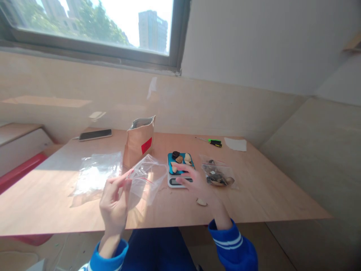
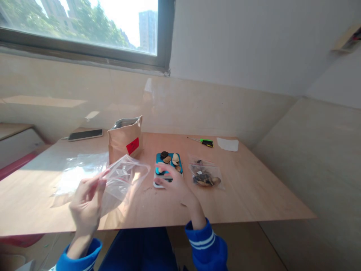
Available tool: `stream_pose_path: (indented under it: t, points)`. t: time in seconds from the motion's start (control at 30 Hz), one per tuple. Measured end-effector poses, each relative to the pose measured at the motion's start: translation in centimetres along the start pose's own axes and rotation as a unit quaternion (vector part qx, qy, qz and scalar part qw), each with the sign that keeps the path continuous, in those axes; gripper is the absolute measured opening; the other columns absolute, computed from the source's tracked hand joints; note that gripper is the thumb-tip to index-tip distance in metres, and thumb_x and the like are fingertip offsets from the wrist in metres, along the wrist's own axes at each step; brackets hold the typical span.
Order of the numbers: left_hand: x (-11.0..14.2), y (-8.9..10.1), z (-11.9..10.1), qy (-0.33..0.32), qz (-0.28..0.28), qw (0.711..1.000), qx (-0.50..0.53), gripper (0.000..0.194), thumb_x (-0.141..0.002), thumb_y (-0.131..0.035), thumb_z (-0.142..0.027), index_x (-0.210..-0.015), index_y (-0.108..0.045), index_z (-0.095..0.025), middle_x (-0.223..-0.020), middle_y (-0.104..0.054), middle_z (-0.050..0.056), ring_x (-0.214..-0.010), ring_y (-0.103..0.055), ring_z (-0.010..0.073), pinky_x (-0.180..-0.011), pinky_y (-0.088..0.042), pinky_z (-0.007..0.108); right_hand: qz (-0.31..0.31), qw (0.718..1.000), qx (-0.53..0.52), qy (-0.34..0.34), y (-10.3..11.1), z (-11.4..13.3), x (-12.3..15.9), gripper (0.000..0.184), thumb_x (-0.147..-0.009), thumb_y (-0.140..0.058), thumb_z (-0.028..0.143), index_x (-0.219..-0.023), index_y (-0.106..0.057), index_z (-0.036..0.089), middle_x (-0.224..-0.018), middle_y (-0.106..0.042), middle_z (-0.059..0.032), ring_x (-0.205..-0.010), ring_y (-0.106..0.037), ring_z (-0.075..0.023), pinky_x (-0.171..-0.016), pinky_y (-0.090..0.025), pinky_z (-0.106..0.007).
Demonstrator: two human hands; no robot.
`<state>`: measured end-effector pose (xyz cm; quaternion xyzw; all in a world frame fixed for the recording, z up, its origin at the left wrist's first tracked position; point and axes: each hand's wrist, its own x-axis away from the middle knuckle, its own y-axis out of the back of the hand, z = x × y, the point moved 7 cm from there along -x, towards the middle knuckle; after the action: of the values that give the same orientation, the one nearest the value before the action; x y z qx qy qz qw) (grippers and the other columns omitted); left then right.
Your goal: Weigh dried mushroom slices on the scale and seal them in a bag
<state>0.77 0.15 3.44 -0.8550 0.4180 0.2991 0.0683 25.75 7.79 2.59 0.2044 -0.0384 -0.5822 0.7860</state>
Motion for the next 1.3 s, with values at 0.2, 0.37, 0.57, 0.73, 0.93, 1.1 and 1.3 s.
stream_pose_path:
  t: [0.2,0.37,0.57,0.73,0.93,1.1,1.3]
  points:
    - [-0.5,-1.2,-0.4,0.015,-0.014,1.000,-0.012,0.024,-0.086,-0.059,-0.038,-0.100,-0.071,-0.022,-0.088,-0.059,0.002,-0.082,-0.057,0.0157,-0.072,-0.047,0.028,0.017,0.963,0.268,0.034,4.0,-3.1,-3.8,0.070,-0.078,-0.070,0.035,-0.142,-0.041,0.028,-0.154,-0.029,-0.0106,-0.144,-0.021,-0.0263,-0.116,-0.021,-0.048]
    - [0.1,-2.1,-0.1,0.036,0.006,0.999,0.003,0.024,-0.088,-0.054,-0.039,-0.094,-0.066,-0.020,-0.109,-0.065,0.007,-0.108,-0.058,0.0224,-0.094,-0.045,0.038,0.101,0.951,0.292,-0.031,3.7,-7.0,-5.4,0.067,-0.076,-0.071,0.028,-0.138,-0.048,0.020,-0.155,-0.025,-0.0163,-0.144,-0.021,-0.0297,-0.115,-0.024,-0.047]
    - [1.1,-4.0,1.5,0.111,0.044,0.992,0.052,0.023,-0.092,-0.045,-0.043,-0.095,-0.055,-0.022,-0.133,-0.058,0.009,-0.125,-0.052,0.0232,-0.107,-0.035,0.044,0.054,0.966,0.254,0.011,4.0,-6.5,-5.0,0.040,-0.080,-0.063,0.015,-0.120,-0.064,0.017,-0.146,-0.044,-0.0163,-0.139,-0.035,-0.0266,-0.113,-0.031,-0.044]
    - [1.3,-5.2,1.9,0.144,0.068,0.985,0.063,0.024,-0.094,-0.041,-0.042,-0.102,-0.052,-0.022,-0.139,-0.054,0.010,-0.130,-0.048,0.0239,-0.108,-0.036,0.046,-0.003,0.970,0.242,0.019,4.7,-6.6,-4.7,0.040,-0.079,-0.065,0.014,-0.119,-0.065,0.018,-0.142,-0.049,-0.0150,-0.135,-0.042,-0.0256,-0.112,-0.033,-0.045]
    - [1.3,-5.3,1.6,0.146,0.071,0.986,0.019,0.028,-0.092,-0.043,-0.043,-0.102,-0.055,-0.020,-0.129,-0.062,0.012,-0.122,-0.055,0.0261,-0.099,-0.045,0.045,-0.064,0.986,0.154,0.022,6.0,-5.6,-4.6,0.039,-0.078,-0.068,0.024,-0.116,-0.066,0.020,-0.138,-0.053,-0.0127,-0.133,-0.044,-0.0268,-0.112,-0.033,-0.047]
    - [1.3,-6.2,1.2,0.131,0.080,0.987,0.043,0.030,-0.093,-0.043,-0.042,-0.112,-0.056,-0.021,-0.129,-0.062,0.010,-0.122,-0.055,0.0243,-0.101,-0.043,0.044,-0.059,0.991,-0.118,-0.006,5.5,-1.4,-4.0,0.047,-0.078,-0.070,0.034,-0.122,-0.060,0.024,-0.133,-0.059,-0.0073,-0.119,-0.058,-0.0218,-0.105,-0.043,-0.042]
    - [1.6,-7.7,1.8,0.155,0.103,0.981,0.048,0.038,-0.094,-0.039,-0.048,-0.113,-0.054,-0.018,-0.113,-0.067,0.011,-0.109,-0.062,0.0259,-0.091,-0.049,0.042,0.135,0.942,-0.298,-0.071,1.4,3.4,-3.0,0.044,-0.079,-0.069,0.036,-0.120,-0.061,0.023,-0.117,-0.067,-0.0055,-0.092,-0.069,-0.0166,-0.092,-0.053,-0.037]
